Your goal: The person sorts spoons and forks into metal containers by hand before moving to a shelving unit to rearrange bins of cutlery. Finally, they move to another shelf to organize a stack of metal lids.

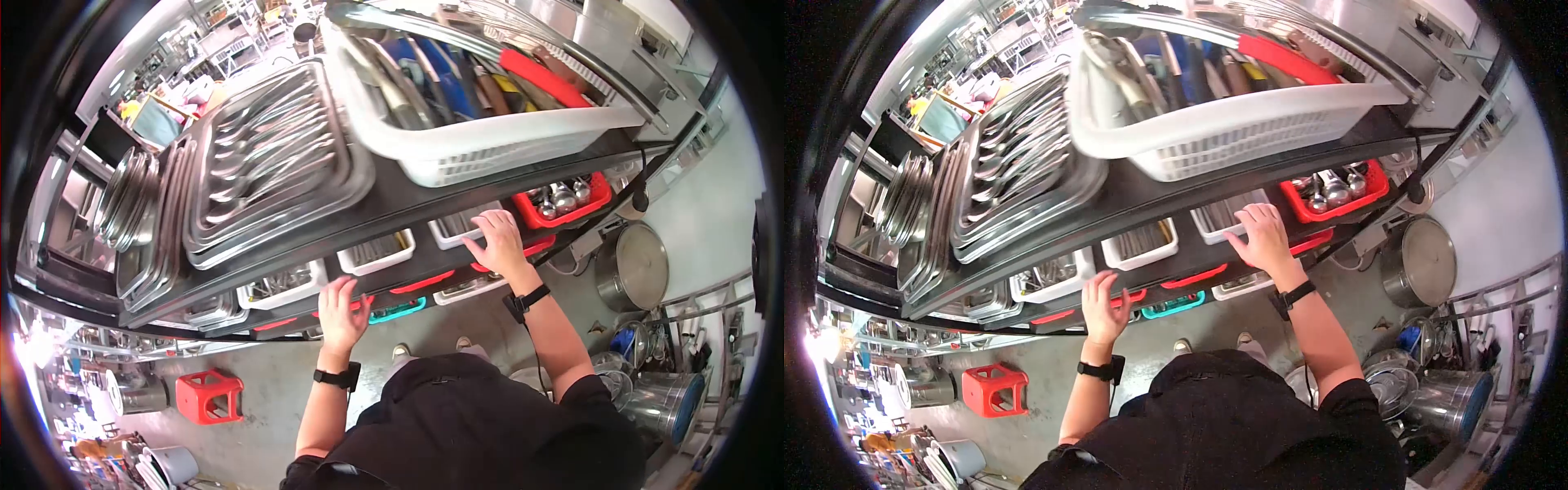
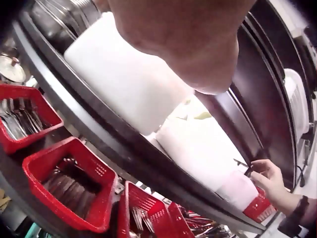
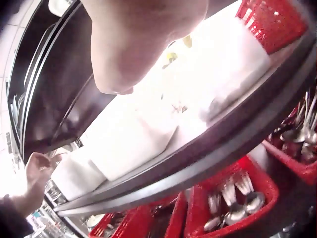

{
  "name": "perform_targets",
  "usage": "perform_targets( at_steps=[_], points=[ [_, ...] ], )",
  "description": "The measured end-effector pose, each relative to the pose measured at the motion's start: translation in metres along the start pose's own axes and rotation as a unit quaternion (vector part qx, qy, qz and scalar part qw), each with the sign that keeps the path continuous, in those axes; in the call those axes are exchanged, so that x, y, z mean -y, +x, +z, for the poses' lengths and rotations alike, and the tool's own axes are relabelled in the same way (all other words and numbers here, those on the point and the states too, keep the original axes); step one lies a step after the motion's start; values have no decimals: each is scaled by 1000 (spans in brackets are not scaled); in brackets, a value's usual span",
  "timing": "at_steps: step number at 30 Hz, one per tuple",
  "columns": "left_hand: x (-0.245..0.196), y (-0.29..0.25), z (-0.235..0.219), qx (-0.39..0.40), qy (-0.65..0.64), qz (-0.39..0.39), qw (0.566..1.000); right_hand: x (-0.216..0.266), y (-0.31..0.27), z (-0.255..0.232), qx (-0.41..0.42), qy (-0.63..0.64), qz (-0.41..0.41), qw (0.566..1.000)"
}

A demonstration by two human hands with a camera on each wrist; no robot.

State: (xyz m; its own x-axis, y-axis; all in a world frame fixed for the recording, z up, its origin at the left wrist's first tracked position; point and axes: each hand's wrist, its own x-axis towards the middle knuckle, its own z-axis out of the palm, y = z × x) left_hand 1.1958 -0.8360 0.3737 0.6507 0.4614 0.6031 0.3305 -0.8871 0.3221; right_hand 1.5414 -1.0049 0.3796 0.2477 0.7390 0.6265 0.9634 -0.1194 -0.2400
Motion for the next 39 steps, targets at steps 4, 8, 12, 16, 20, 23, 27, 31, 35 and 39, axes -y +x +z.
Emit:
perform_targets(
  at_steps=[4,8,12,16,20,23,27,31,35,39],
  points=[
    [-41,42,46,59,33,-58,996,-33,-2,-1,105,2,-28,994],
    [-54,47,87,131,200,-132,962,-38,-11,24,26,24,-24,999],
    [-47,36,93,144,216,-167,951,-40,-17,33,-5,63,-22,998],
    [-33,29,104,41,195,-114,973,-43,-18,35,-20,56,-34,998],
    [-28,30,131,-70,212,-126,967,-44,-16,37,-23,61,-33,997],
    [-28,28,136,-93,212,-132,964,-41,-17,34,-32,58,-29,997],
    [-21,23,131,-78,191,-114,972,-42,-20,44,-49,43,-29,997],
    [-24,24,131,-80,177,-117,974,-45,-21,47,-55,47,-51,996],
    [-31,28,130,-86,169,-134,973,-47,-20,48,-65,41,-60,995],
    [-40,36,124,-77,172,-141,972,-47,-19,46,-68,38,-65,995]
  ],
)
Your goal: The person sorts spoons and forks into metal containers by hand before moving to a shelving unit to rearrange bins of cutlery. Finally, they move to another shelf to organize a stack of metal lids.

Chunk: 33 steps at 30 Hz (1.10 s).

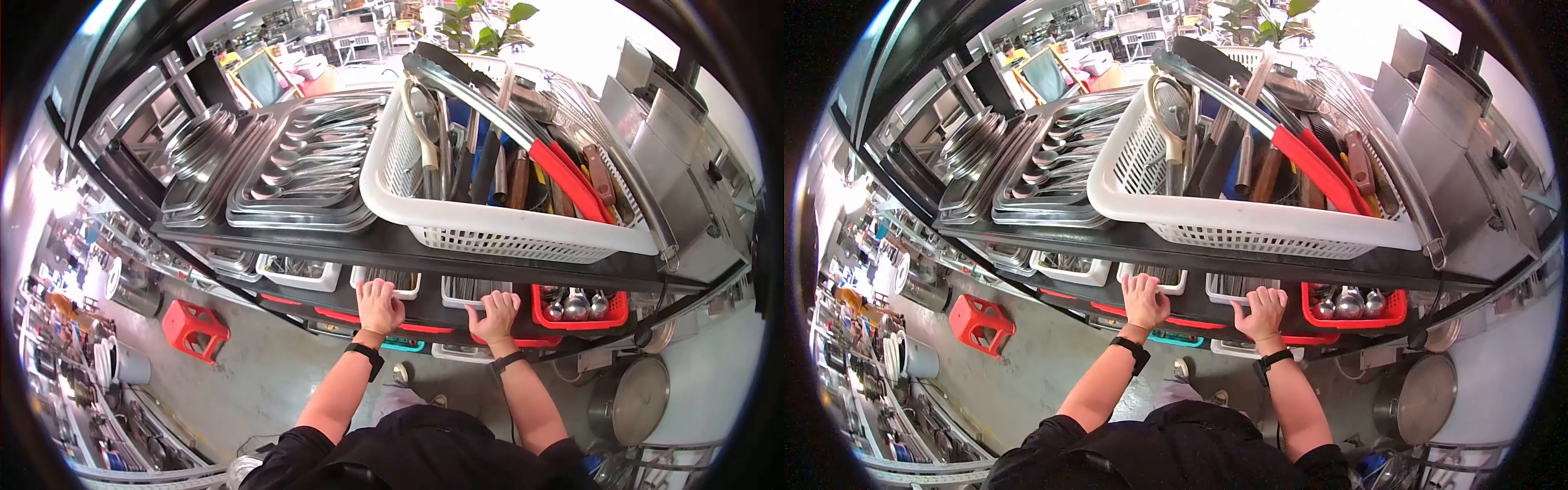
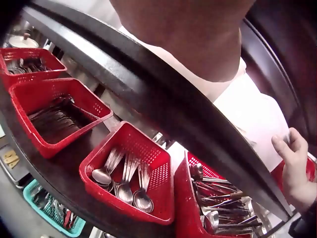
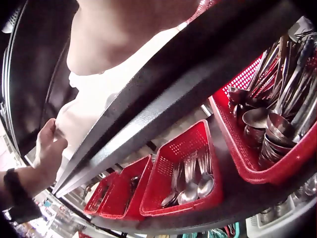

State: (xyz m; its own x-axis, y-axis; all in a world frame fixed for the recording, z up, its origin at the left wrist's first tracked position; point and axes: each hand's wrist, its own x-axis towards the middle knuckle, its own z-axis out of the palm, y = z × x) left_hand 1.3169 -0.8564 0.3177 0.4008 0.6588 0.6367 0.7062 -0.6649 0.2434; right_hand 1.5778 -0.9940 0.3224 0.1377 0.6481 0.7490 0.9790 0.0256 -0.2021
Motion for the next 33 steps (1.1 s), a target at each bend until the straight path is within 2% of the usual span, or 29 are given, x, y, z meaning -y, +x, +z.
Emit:
perform_targets(
  at_steps=[5,10,18,22,26,33],
  points=[
    [-3,13,-21,36,-16,24,999,-2,-1,1,3,2,-4,1000],
    [-1,19,-23,93,7,-6,996,-7,-4,6,-5,-7,-18,1000],
    [3,15,-21,54,-16,0,998,-5,-1,6,-24,-16,-33,999],
    [3,7,-31,90,-17,-15,996,-6,0,7,-34,-14,-44,998],
    [-1,-9,-46,70,-16,5,997,-7,-1,6,-22,-17,-42,999],
    [-25,-51,-88,104,-24,-28,994,-5,0,5,-22,-18,-38,999]
  ],
)
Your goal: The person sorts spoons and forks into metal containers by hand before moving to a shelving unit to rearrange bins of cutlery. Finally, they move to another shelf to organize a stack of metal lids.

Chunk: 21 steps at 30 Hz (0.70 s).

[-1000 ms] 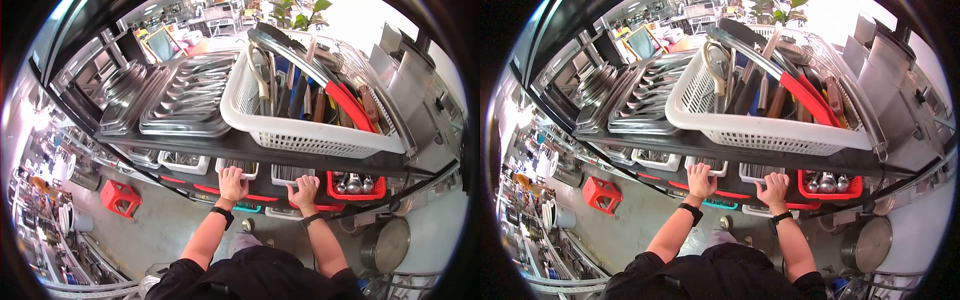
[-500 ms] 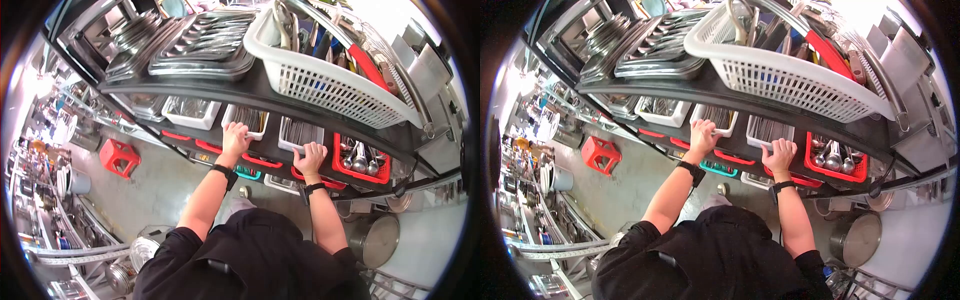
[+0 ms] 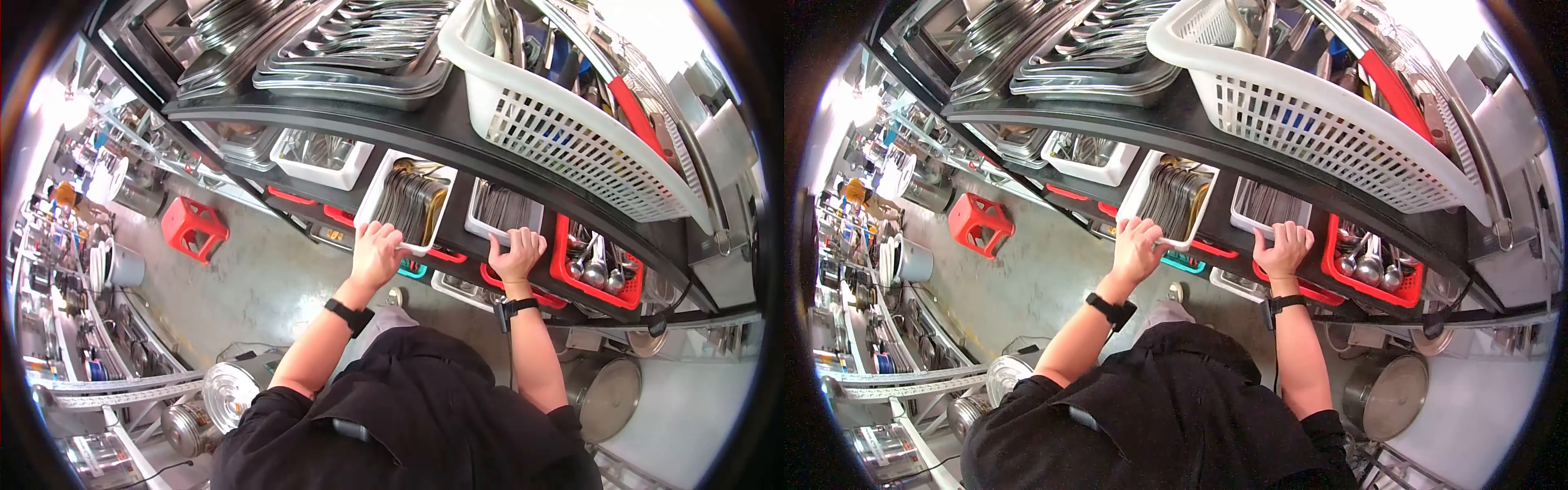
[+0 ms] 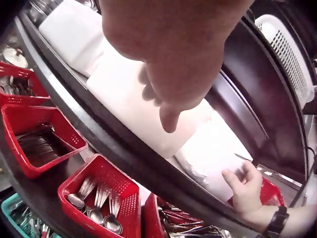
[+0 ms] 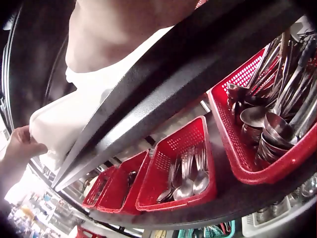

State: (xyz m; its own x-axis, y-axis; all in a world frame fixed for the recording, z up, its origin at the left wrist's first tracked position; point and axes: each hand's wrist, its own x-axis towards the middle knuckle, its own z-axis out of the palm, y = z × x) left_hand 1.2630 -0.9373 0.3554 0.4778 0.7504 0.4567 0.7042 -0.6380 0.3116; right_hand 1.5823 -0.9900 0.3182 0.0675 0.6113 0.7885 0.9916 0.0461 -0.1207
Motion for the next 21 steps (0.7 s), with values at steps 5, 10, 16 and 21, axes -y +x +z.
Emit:
perform_targets(
  at_steps=[5,10,16,21],
  points=[
    [-6,-18,-11,0,-5,-2,1000,3,6,-1,5,6,3,1000],
    [-5,-11,-7,5,14,2,1000,1,2,-1,-3,5,3,1000],
    [9,27,18,3,16,11,1000,0,1,0,-2,5,1,1000],
    [21,62,39,-21,1,22,1000,-2,0,1,-9,4,2,1000]
  ],
)
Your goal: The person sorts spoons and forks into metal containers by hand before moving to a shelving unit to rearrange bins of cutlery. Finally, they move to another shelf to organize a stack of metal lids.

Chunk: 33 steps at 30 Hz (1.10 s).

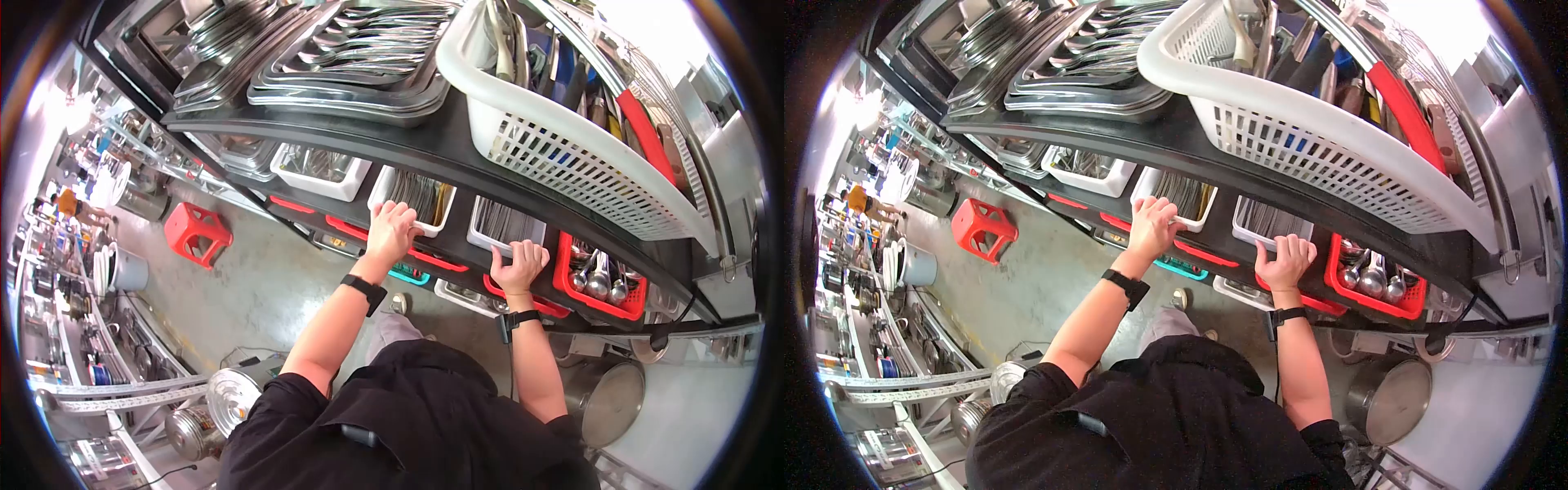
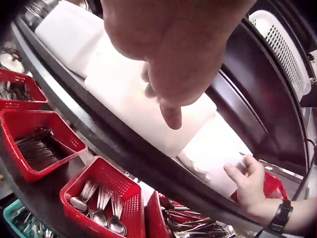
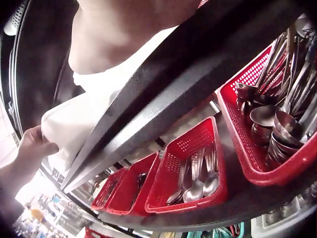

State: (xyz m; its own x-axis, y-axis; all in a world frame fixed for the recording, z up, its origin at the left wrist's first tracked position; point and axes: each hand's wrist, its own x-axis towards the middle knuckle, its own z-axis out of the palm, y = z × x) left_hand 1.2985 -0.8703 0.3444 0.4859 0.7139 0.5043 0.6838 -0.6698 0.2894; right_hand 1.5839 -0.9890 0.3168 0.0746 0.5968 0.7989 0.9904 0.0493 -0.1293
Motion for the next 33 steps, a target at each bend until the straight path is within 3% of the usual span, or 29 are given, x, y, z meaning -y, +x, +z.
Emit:
perform_targets(
  at_steps=[25,29,33],
  points=[
    [0,10,4,3,56,7,998,10,1,-9,32,43,58,997],
    [5,12,4,44,79,11,996,12,0,-8,26,39,65,997],
    [13,12,5,50,101,37,993,15,2,-10,82,43,98,991]
  ],
)
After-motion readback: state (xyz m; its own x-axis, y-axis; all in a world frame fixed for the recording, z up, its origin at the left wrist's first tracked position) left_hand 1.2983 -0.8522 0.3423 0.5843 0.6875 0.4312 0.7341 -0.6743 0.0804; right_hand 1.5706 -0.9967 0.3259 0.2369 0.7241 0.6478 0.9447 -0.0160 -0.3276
